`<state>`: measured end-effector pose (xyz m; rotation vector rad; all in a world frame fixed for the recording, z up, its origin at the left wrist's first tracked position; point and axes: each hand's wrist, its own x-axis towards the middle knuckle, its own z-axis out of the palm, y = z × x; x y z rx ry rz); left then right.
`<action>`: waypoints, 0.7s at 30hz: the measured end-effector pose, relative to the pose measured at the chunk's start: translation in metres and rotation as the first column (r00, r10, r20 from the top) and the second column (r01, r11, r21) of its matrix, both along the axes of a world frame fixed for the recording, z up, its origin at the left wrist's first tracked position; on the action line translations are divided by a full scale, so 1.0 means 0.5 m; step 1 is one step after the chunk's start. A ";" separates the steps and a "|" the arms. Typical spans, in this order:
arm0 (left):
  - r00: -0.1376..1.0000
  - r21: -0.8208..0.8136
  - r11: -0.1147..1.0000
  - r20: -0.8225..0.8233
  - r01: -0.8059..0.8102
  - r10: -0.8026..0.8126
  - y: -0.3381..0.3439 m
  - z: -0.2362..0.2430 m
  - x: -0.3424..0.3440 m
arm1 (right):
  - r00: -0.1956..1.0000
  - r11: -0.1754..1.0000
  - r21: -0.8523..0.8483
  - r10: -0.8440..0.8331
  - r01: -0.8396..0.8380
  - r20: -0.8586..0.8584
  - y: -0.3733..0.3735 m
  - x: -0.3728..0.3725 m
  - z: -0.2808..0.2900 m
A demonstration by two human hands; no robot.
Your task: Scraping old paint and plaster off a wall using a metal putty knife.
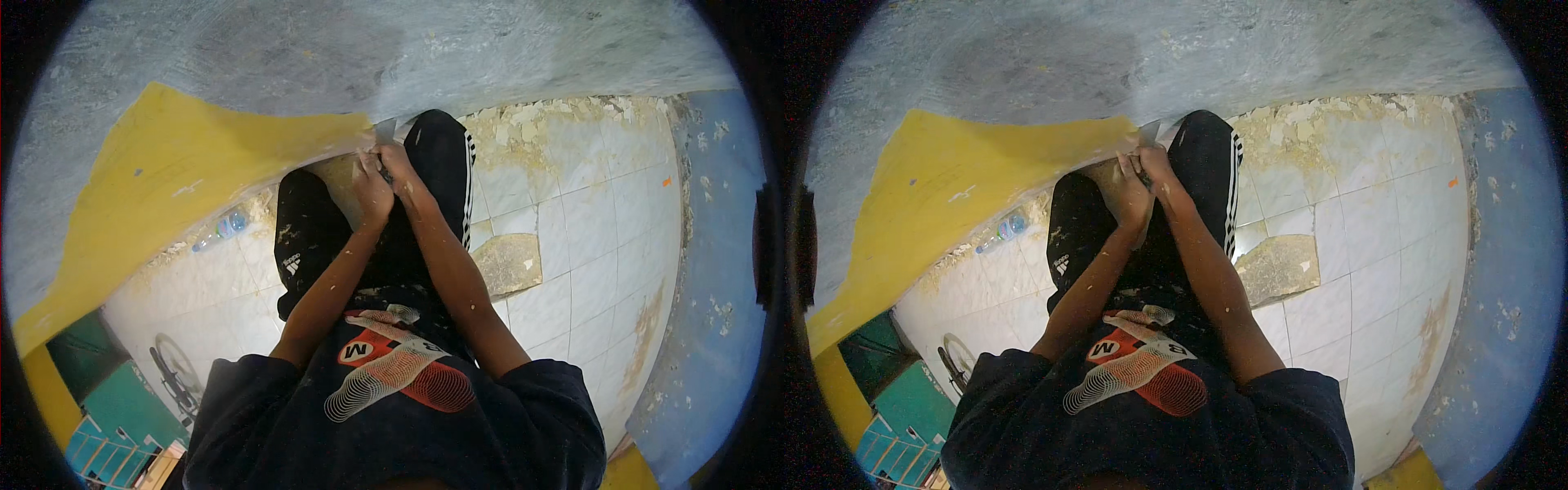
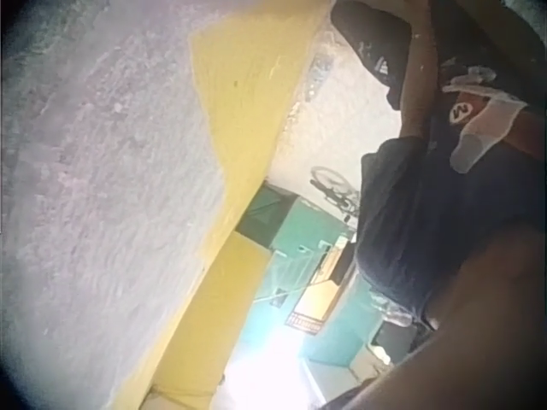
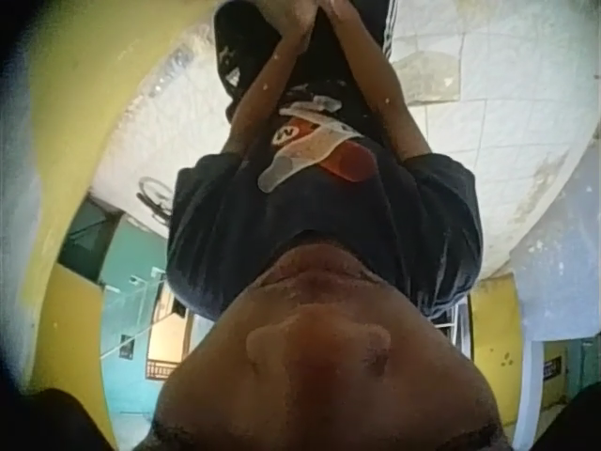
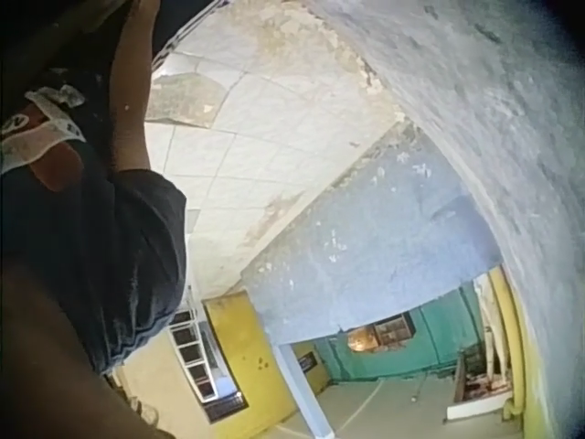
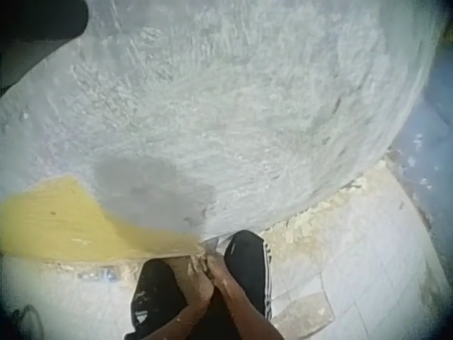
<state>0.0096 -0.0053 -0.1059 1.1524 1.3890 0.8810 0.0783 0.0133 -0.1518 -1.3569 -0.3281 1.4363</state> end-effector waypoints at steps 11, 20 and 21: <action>0.999 -0.257 0.966 0.039 0.019 -0.009 0.036 0.052 -0.013 | 0.997 0.997 -0.080 -0.007 0.001 -0.082 0.031 -0.004 0.045; 0.959 -0.029 0.996 0.272 0.084 -0.073 0.031 0.043 -0.018 | 0.990 0.998 -0.057 -0.023 0.015 -0.137 0.028 0.003 0.017; 0.971 -0.055 0.998 0.238 0.031 -0.018 0.032 0.044 -0.020 | 0.984 1.000 0.009 0.030 -0.029 -0.177 0.028 0.001 0.014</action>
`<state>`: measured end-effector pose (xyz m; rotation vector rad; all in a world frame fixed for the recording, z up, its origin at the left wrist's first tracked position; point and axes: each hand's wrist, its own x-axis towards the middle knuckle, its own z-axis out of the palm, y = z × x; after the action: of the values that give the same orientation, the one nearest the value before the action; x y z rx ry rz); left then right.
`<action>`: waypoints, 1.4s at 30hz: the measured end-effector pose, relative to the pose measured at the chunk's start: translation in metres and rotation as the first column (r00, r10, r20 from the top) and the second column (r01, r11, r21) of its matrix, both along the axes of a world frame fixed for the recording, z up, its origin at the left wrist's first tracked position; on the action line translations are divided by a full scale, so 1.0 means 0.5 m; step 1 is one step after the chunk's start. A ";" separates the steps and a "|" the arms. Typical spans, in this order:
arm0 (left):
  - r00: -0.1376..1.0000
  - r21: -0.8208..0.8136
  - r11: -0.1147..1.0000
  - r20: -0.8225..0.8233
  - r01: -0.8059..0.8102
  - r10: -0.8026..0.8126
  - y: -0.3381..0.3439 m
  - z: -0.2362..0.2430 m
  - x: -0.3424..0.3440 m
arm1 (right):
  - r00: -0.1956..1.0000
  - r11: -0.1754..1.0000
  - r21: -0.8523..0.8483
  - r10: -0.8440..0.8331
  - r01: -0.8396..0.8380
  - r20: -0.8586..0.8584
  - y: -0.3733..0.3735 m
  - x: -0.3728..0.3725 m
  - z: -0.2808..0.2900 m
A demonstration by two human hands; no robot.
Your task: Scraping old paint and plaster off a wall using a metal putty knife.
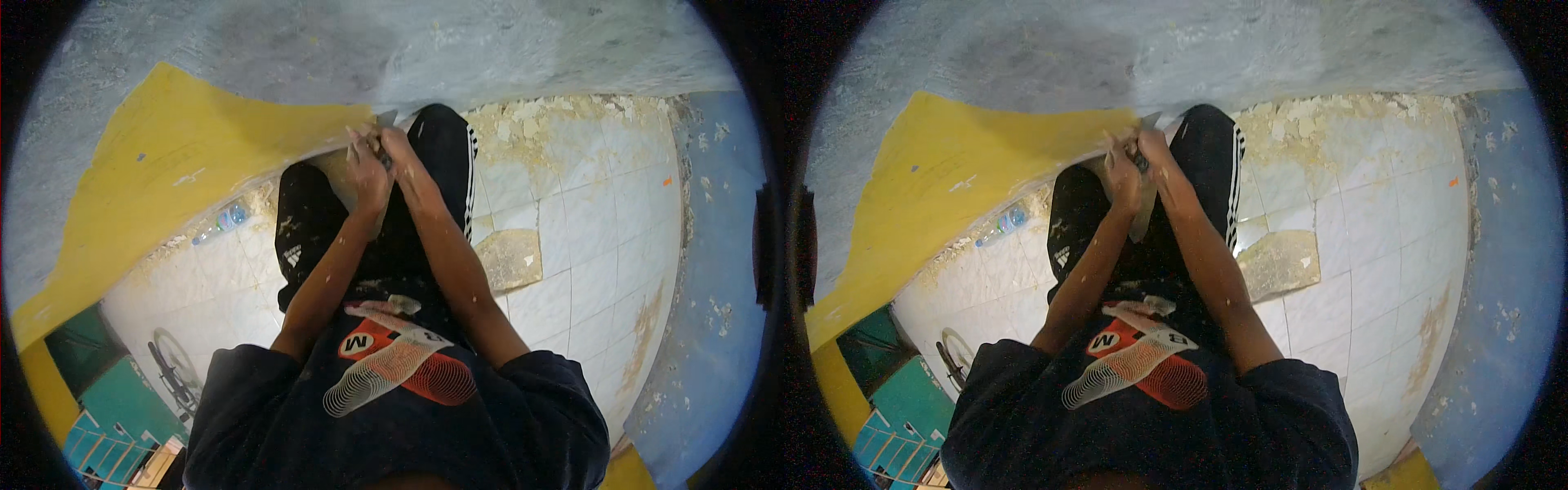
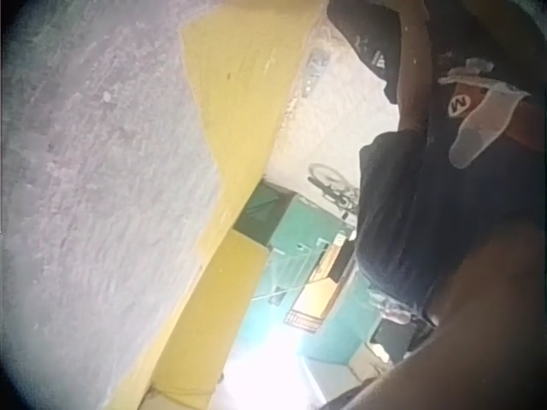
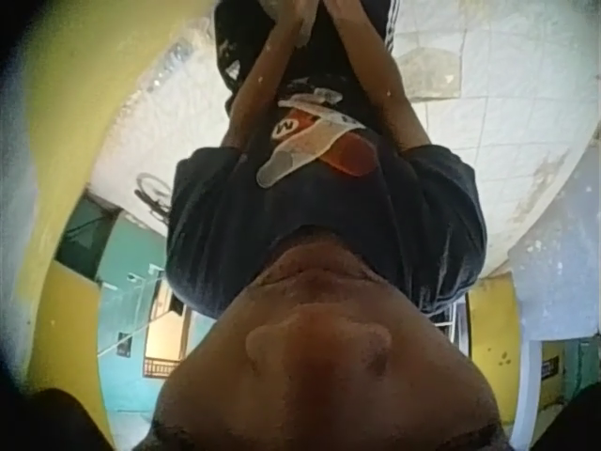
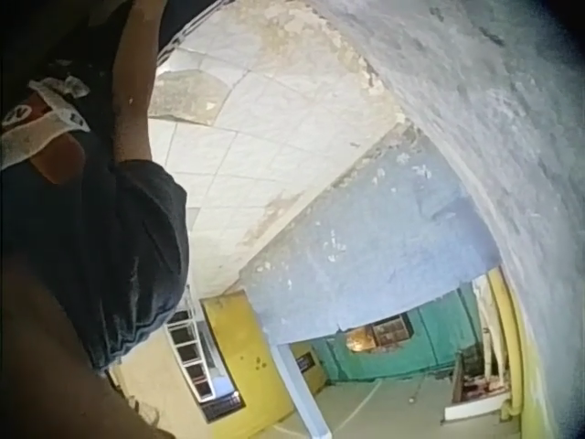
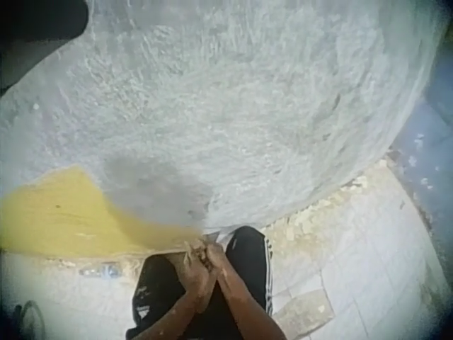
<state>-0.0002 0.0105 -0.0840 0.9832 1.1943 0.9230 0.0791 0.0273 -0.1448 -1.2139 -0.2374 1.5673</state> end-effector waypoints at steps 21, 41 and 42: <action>0.966 -0.008 1.000 -0.258 0.016 -0.017 -0.001 -0.011 0.009 | 0.998 0.998 -0.026 -0.063 0.063 -0.030 -0.003 -0.003 -0.033; 0.965 -0.025 1.000 -0.261 -0.008 0.001 0.021 -0.057 -0.013 | 0.995 0.985 -0.156 -0.079 0.068 -0.061 0.013 -0.015 -0.033; 0.953 -0.053 0.999 -0.304 -0.006 -0.011 0.029 -0.063 -0.010 | 0.993 0.949 -0.313 -0.062 0.027 -0.105 0.019 -0.017 -0.036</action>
<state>-0.0053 0.0248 -0.1152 1.1104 1.4680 0.7499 0.0707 0.0370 -0.1629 -1.3545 0.1163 1.6704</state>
